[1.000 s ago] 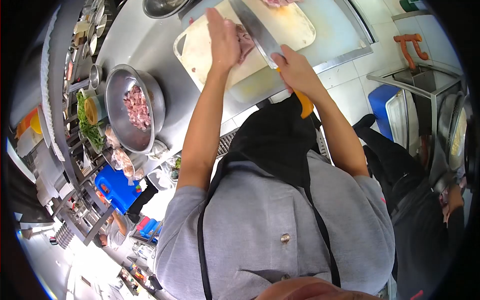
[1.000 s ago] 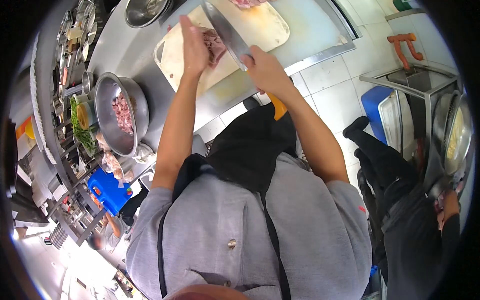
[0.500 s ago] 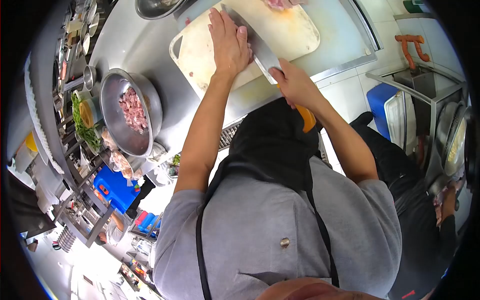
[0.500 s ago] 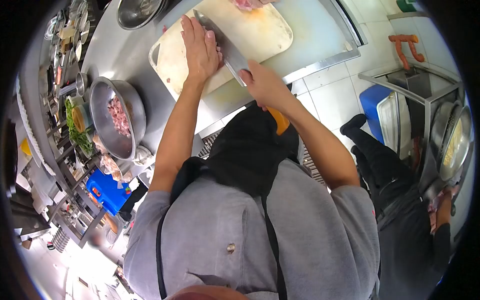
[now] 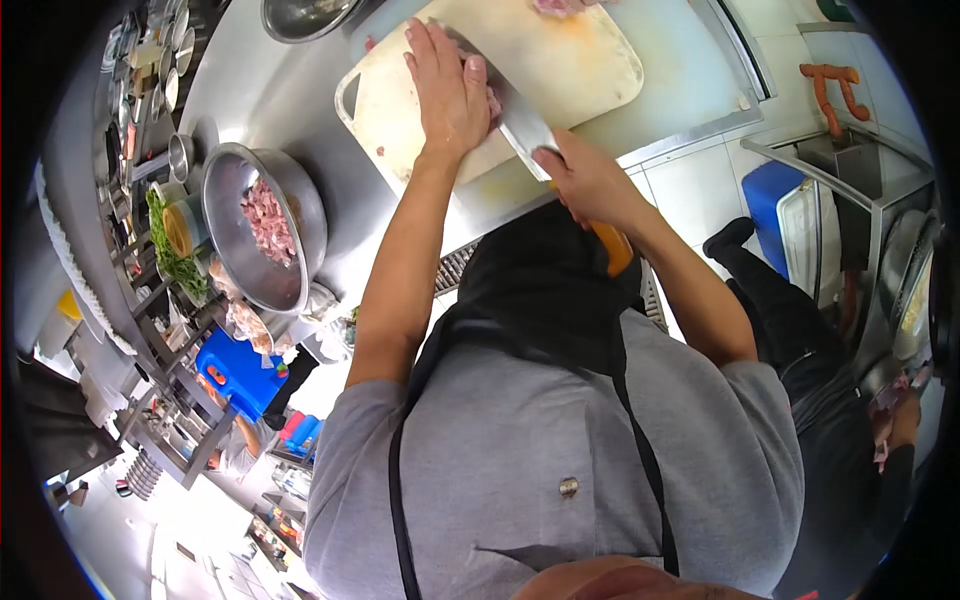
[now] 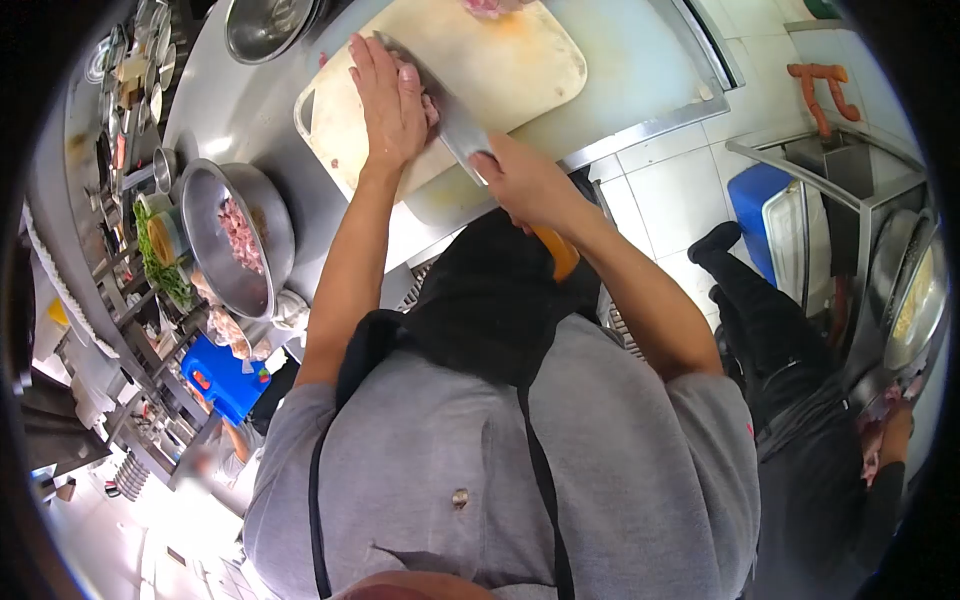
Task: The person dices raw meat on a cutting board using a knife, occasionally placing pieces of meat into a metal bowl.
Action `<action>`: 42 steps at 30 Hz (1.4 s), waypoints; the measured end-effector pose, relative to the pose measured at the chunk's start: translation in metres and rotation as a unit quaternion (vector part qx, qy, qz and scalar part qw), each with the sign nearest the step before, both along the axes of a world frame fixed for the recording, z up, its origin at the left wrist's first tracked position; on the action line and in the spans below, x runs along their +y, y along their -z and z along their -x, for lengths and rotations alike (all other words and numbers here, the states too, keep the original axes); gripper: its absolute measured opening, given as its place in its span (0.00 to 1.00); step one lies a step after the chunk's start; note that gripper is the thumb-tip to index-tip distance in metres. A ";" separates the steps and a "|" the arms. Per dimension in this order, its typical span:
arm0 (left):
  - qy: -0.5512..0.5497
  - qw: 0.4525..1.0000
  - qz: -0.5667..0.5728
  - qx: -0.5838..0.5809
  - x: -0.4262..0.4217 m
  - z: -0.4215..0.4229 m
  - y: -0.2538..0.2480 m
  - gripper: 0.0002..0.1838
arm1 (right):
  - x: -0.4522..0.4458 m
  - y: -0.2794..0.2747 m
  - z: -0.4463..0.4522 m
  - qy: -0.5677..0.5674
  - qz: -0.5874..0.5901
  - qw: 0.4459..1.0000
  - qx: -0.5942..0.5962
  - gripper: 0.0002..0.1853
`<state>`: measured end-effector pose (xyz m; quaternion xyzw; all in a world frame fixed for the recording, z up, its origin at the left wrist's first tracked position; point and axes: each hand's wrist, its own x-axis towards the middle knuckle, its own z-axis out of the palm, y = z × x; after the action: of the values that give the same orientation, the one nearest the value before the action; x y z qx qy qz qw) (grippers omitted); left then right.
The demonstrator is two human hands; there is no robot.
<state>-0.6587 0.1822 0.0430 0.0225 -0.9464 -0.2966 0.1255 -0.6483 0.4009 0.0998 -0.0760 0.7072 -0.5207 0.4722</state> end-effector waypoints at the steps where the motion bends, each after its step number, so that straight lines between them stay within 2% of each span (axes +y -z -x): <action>1: 0.004 1.000 0.001 0.002 -0.001 0.001 0.000 0.41 | -0.008 0.004 0.006 0.004 0.001 1.000 0.002 0.15; 3: -0.003 1.000 -0.013 0.011 -0.001 -0.001 0.000 0.41 | -0.016 0.010 0.010 -0.012 0.007 0.998 0.067 0.15; 7: -0.003 1.000 0.015 0.008 0.003 -0.003 0.000 0.41 | 0.005 0.019 -0.021 0.002 0.030 0.999 0.032 0.15; 10: 0.000 0.999 0.040 -0.008 -0.003 -0.005 -0.003 0.41 | 0.017 0.019 -0.030 0.018 0.029 0.990 0.139 0.15; 12: 0.005 1.000 0.000 0.000 -0.004 -0.003 -0.001 0.41 | -0.001 0.009 0.003 -0.051 0.010 0.998 0.044 0.14; 16: -0.004 1.000 0.008 -0.015 0.000 -0.003 -0.006 0.41 | -0.021 0.014 0.006 -0.029 0.009 0.998 0.047 0.12; 19: -0.007 0.998 0.051 -0.020 0.001 -0.006 -0.002 0.40 | 0.011 0.001 -0.016 -0.026 0.015 0.999 0.013 0.13; 24: -0.004 0.999 0.028 -0.016 -0.002 -0.005 -0.003 0.39 | -0.020 0.021 0.006 -0.047 0.051 0.996 0.065 0.15; 27: 0.006 0.999 0.036 -0.012 -0.001 -0.004 -0.006 0.38 | -0.019 0.018 -0.003 -0.041 0.000 0.998 0.046 0.16; 29: 0.006 0.999 0.050 -0.011 -0.001 -0.007 -0.005 0.38 | 0.007 0.015 -0.025 -0.025 0.058 0.998 -0.007 0.17; 32: 0.017 0.997 0.065 -0.034 -0.006 -0.014 -0.004 0.39 | 0.015 0.010 -0.026 -0.020 0.075 0.997 0.032 0.17; 33: 0.024 0.997 0.065 -0.029 -0.008 -0.012 -0.005 0.39 | 0.003 0.006 -0.013 -0.060 0.020 0.998 -0.010 0.18; 36: 0.045 0.997 0.065 -0.021 -0.008 -0.007 -0.006 0.39 | -0.022 0.021 -0.010 -0.030 0.025 0.999 0.029 0.17; 39: 0.033 0.996 0.079 -0.013 -0.010 -0.015 -0.003 0.40 | -0.001 0.018 -0.032 -0.030 0.054 0.998 -0.022 0.14; 42: 0.040 0.994 0.096 -0.031 -0.012 -0.017 -0.009 0.40 | 0.003 0.010 -0.025 -0.024 0.061 0.998 0.020 0.13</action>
<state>-0.6418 0.1705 0.0515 -0.0185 -0.9740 -0.2087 0.0857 -0.6233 0.4036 0.0900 -0.1316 0.6815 -0.5498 0.4648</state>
